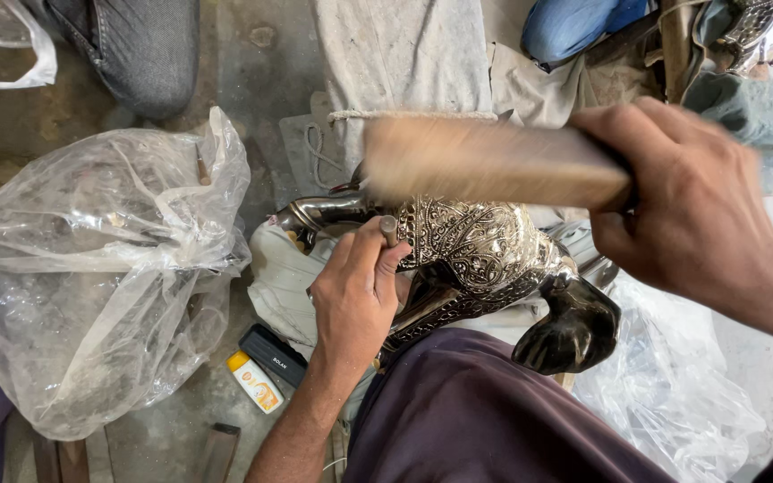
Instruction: The person uses a wooden mallet and a small metal chisel to engrave intricate patterns onto a silver-colored metal elephant statue. The statue is held on the person's lap as they repeatedly strike the chisel to create detailed designs on the surface.
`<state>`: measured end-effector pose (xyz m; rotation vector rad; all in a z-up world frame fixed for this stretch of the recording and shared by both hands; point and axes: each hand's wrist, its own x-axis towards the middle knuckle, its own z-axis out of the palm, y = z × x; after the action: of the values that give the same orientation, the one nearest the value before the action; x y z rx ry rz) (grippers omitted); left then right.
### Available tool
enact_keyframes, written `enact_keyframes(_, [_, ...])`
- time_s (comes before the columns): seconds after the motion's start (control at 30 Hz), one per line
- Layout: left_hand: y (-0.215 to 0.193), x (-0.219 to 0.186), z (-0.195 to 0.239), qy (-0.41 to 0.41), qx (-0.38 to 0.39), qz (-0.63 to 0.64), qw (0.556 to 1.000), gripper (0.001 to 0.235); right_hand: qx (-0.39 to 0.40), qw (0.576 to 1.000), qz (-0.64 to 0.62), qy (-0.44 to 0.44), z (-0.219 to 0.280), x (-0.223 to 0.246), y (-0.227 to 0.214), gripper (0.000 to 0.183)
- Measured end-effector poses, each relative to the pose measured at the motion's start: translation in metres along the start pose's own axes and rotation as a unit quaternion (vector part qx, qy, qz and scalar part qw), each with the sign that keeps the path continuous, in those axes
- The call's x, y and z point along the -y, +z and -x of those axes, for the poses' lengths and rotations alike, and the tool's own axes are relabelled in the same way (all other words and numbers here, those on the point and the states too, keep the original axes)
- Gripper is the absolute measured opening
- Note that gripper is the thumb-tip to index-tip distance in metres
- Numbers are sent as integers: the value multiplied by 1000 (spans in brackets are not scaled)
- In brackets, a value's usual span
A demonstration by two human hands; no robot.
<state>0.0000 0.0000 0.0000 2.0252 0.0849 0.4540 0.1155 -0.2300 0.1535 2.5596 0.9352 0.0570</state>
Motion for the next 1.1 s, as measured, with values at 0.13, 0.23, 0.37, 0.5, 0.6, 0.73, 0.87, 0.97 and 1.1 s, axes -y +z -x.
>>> enact_keyframes(0.13, [-1,0,2,-1,19,3,1000,19,-24,992,-125,-10,2,-2,2,49])
enact_keyframes(0.23, [-1,1,3,3,3,-7,1000,20,25,999,-34,4,3,-2,3,44])
enact_keyframes(0.37, [0,1,5,10,21,-11,1000,19,-8,962,-267,50,5,-1,9,56])
enact_keyframes(0.5, [0,1,7,23,21,-39,999,18,-30,999,-34,-2,14,-4,14,45])
enact_keyframes(0.6, [2,1,8,0,20,-50,999,17,-22,993,-114,11,14,-3,21,48])
enact_keyframes(0.73, [4,4,13,22,4,-13,1000,18,-5,1000,-9,-10,16,-1,23,33])
enact_keyframes(0.87, [5,11,18,28,9,-25,999,16,-79,989,-127,2,23,4,20,53])
enact_keyframes(0.97, [9,18,21,35,2,-28,999,15,-45,998,32,-9,23,7,14,35])
enact_keyframes(1.1, [11,22,26,44,9,-2,999,14,-111,979,-169,26,22,12,8,38])
